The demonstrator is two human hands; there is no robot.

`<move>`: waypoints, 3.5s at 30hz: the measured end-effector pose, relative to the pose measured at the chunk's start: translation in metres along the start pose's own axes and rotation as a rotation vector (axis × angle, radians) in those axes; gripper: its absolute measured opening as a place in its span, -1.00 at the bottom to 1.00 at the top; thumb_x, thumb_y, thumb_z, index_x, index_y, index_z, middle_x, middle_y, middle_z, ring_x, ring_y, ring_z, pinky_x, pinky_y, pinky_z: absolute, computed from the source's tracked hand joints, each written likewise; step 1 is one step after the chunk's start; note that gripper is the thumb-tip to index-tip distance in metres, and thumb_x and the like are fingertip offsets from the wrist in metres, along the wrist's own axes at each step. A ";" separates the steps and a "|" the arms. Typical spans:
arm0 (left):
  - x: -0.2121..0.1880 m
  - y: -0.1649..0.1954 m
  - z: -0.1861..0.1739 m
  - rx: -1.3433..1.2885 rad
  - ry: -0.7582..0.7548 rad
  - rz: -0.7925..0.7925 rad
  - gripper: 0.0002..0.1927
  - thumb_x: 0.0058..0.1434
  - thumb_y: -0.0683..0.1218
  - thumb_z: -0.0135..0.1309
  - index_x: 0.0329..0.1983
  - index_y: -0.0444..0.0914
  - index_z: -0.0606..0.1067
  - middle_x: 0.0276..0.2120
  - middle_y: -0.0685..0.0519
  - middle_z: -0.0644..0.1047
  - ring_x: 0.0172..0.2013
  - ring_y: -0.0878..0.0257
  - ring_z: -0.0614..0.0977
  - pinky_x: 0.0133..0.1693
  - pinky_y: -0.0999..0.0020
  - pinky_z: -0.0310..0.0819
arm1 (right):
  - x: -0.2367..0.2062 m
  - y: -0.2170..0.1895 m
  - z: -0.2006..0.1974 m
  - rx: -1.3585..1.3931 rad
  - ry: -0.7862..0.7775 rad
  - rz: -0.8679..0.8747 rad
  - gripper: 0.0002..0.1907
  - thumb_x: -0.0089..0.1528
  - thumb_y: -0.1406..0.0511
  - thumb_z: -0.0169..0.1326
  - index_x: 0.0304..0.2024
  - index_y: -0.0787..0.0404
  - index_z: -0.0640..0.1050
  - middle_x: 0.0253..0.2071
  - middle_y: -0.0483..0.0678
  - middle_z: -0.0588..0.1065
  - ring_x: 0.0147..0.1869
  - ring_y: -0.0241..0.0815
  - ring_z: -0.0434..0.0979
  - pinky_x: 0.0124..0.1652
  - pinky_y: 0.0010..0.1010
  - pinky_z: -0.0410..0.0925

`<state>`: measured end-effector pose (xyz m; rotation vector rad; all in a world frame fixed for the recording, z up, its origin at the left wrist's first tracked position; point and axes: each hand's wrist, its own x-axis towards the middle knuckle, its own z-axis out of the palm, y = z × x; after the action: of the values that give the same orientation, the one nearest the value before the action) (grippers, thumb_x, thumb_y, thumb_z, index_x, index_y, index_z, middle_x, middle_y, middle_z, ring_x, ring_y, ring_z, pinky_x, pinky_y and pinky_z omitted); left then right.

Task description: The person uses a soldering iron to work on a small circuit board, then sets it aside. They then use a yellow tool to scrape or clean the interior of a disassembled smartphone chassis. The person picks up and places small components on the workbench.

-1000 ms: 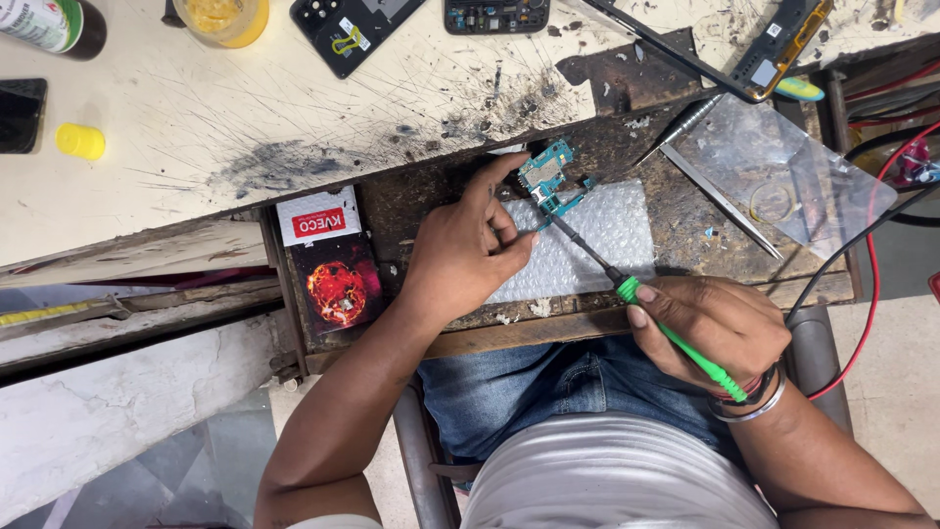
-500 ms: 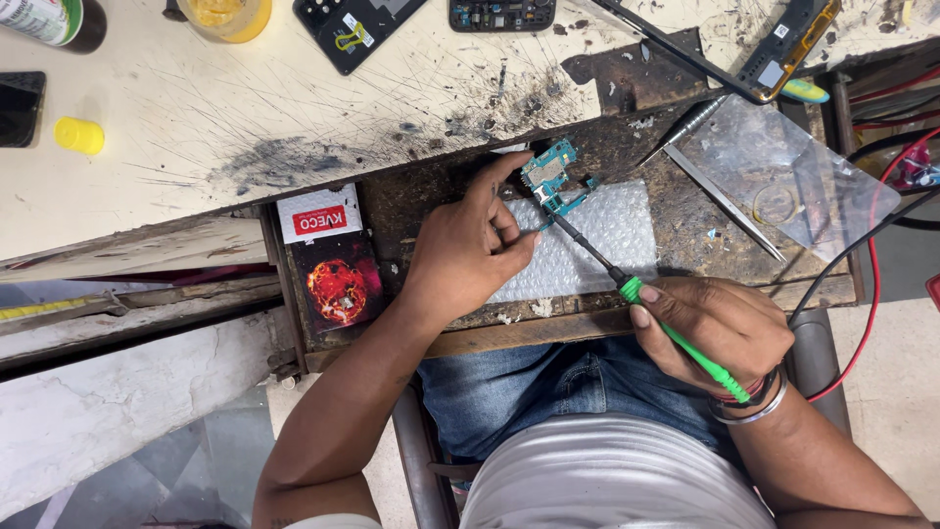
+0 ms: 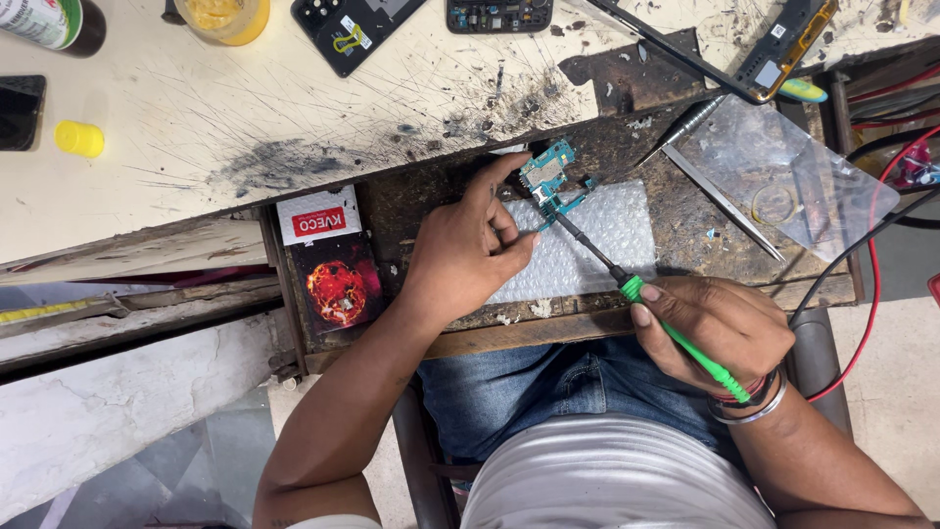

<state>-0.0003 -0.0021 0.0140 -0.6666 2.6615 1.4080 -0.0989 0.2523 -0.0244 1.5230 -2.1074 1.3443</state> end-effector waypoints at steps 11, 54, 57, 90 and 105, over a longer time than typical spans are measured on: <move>0.000 0.000 0.000 -0.003 0.016 0.023 -0.15 0.11 -0.09 0.30 0.46 -0.09 0.22 -0.49 0.10 0.62 -0.54 0.30 0.69 -0.38 0.37 0.58 | 0.000 0.000 0.000 -0.006 0.005 -0.001 -0.86 0.15 0.45 0.33 -0.25 0.31 0.63 -0.36 0.04 0.59 -0.30 -0.06 0.67 -0.27 -0.30 0.51; 0.001 -0.006 0.005 0.014 0.008 0.047 -0.15 0.13 -0.06 0.29 0.47 -0.06 0.18 -0.47 0.11 0.63 -0.54 0.28 0.69 -0.39 0.34 0.57 | -0.006 0.002 -0.001 -0.059 0.031 0.012 -0.89 0.22 0.43 0.33 -0.25 0.30 0.63 -0.33 0.04 0.60 -0.25 -0.07 0.68 -0.29 -0.38 0.50; 0.001 -0.007 0.006 0.006 0.014 0.056 -0.15 0.13 -0.06 0.30 0.47 -0.06 0.18 -0.47 0.11 0.62 -0.53 0.27 0.69 -0.39 0.34 0.58 | -0.006 0.003 0.000 -0.047 0.025 -0.013 -0.89 0.20 0.43 0.33 -0.27 0.31 0.63 -0.36 0.04 0.60 -0.28 -0.06 0.67 -0.28 -0.34 0.50; 0.001 -0.009 0.010 -0.016 0.041 0.133 -0.19 0.17 -0.09 0.30 0.46 0.03 0.21 -0.50 0.12 0.61 -0.54 0.28 0.70 -0.43 0.34 0.58 | -0.013 0.006 0.000 -0.029 0.062 0.034 -0.87 0.30 0.41 0.29 -0.25 0.33 0.57 -0.29 0.10 0.61 -0.25 -0.04 0.70 -0.23 -0.38 0.53; 0.001 -0.009 0.010 -0.025 0.046 0.131 -0.18 0.16 -0.10 0.31 0.45 0.02 0.22 -0.51 0.11 0.61 -0.54 0.27 0.69 -0.42 0.33 0.59 | -0.014 0.005 -0.003 -0.044 0.039 0.046 -0.88 0.30 0.41 0.31 -0.22 0.31 0.59 -0.27 0.06 0.61 -0.24 -0.07 0.70 -0.22 -0.39 0.53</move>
<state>0.0006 0.0009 0.0007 -0.5421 2.7735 1.4763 -0.0975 0.2634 -0.0342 1.4283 -2.1467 1.3221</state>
